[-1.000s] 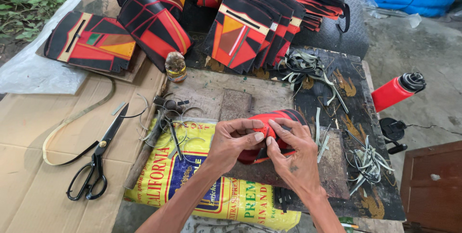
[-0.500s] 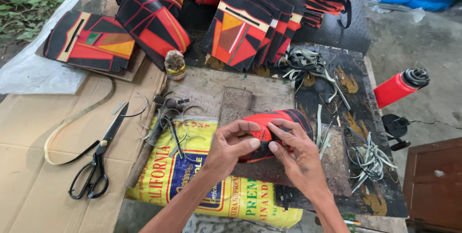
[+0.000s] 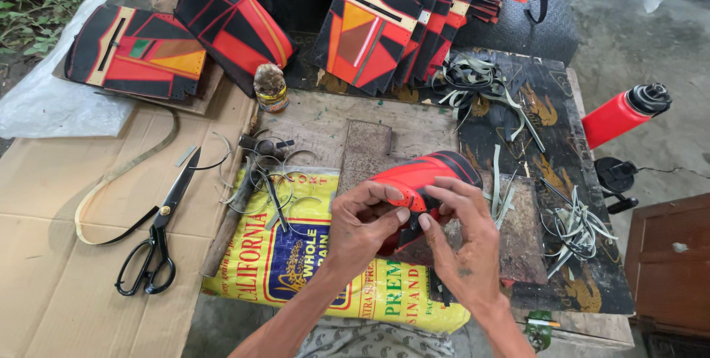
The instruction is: The person folds and presses the edges of a red and black leather pouch, pinches the seams closed, trims excess material with scissors, and places the finished pouch with a stack of similar completed pouches on the work table.
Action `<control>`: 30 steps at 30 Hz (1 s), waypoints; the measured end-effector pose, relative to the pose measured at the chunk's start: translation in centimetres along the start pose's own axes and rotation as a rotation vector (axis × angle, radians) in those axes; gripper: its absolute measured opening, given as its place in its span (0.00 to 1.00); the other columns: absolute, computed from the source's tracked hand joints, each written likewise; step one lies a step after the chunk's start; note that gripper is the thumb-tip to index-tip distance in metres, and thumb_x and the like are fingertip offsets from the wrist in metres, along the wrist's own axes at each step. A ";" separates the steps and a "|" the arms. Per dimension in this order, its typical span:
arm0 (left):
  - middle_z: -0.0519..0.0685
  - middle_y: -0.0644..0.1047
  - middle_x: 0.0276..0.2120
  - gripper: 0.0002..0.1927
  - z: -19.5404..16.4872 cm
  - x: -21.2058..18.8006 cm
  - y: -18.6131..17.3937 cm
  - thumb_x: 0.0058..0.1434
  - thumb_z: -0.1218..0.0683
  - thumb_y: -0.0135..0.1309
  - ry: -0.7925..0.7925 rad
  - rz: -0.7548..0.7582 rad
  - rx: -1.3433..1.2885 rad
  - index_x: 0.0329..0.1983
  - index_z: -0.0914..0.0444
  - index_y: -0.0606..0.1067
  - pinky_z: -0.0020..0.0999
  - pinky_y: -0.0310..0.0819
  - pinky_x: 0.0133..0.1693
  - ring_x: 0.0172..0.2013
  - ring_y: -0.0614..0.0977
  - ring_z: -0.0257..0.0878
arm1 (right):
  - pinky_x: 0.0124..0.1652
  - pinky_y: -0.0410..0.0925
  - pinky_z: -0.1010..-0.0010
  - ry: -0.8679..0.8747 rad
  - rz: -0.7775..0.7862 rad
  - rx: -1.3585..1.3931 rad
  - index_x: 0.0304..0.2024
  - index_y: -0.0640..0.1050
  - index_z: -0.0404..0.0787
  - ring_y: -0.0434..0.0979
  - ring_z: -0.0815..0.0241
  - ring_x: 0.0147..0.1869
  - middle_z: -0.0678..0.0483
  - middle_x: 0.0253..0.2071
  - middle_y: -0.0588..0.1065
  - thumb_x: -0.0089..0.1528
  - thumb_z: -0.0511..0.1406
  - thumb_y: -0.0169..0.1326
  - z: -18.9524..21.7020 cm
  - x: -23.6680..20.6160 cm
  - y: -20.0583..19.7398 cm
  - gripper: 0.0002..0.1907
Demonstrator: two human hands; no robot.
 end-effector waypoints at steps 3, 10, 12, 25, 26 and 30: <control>0.47 0.83 0.38 0.09 -0.2 -0.5 0.0 0.58 0.69 0.60 0.025 -0.031 0.097 0.41 0.68 0.77 0.25 0.79 0.44 0.39 0.83 0.30 | 0.45 0.71 0.72 -0.024 -0.109 -0.021 0.45 0.76 0.33 0.76 0.62 0.44 0.48 0.48 0.75 0.58 0.26 0.60 0.7 -0.9 -0.4 0.13; 0.47 0.81 0.34 0.06 -0.6 -2.2 0.7 0.61 0.70 0.60 0.203 -0.108 0.229 0.40 0.69 0.79 0.24 0.78 0.39 0.35 0.81 0.28 | 0.41 0.70 0.74 -0.024 -0.216 -0.045 0.37 0.77 0.34 0.77 0.64 0.38 0.52 0.34 0.77 0.57 0.25 0.60 1.4 -2.0 -0.5 0.06; 0.47 0.81 0.33 0.06 -0.9 -2.4 0.8 0.62 0.70 0.60 0.235 -0.113 0.241 0.40 0.70 0.79 0.24 0.78 0.36 0.34 0.80 0.27 | 0.41 0.70 0.74 -0.009 -0.220 -0.041 0.36 0.78 0.33 0.77 0.65 0.37 0.52 0.34 0.78 0.57 0.25 0.60 1.4 -1.8 -0.5 0.06; 0.51 0.83 0.33 0.04 -3.3 -2.6 2.1 0.61 0.69 0.60 0.402 -0.075 0.360 0.39 0.70 0.78 0.26 0.81 0.36 0.33 0.83 0.30 | 0.43 0.71 0.73 -0.002 -0.192 -0.090 0.36 0.80 0.33 0.81 0.62 0.39 0.50 0.34 0.79 0.57 0.26 0.61 1.9 -1.3 -0.8 0.05; 0.51 0.83 0.33 0.05 -3.6 -2.7 2.3 0.61 0.69 0.60 0.425 -0.066 0.377 0.39 0.70 0.78 0.27 0.81 0.36 0.34 0.84 0.30 | 0.43 0.72 0.73 -0.002 -0.189 -0.099 0.36 0.80 0.33 0.81 0.62 0.39 0.50 0.35 0.80 0.57 0.26 0.61 1.9 -1.3 -0.8 0.05; 0.51 0.83 0.31 0.06 -4.7 -3.1 3.1 0.59 0.70 0.60 0.543 -0.022 0.499 0.37 0.68 0.77 0.28 0.80 0.34 0.31 0.85 0.34 | 0.42 0.71 0.74 -0.024 -0.196 -0.116 0.36 0.79 0.34 0.80 0.62 0.38 0.50 0.34 0.79 0.57 0.26 0.61 1.7 -1.5 -0.7 0.05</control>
Point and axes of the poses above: each hand's wrist, its own x-axis towards the middle knuckle, its own y-axis out of the palm, z = x × y, the point moved 9 cm from there along x, towards the middle knuckle
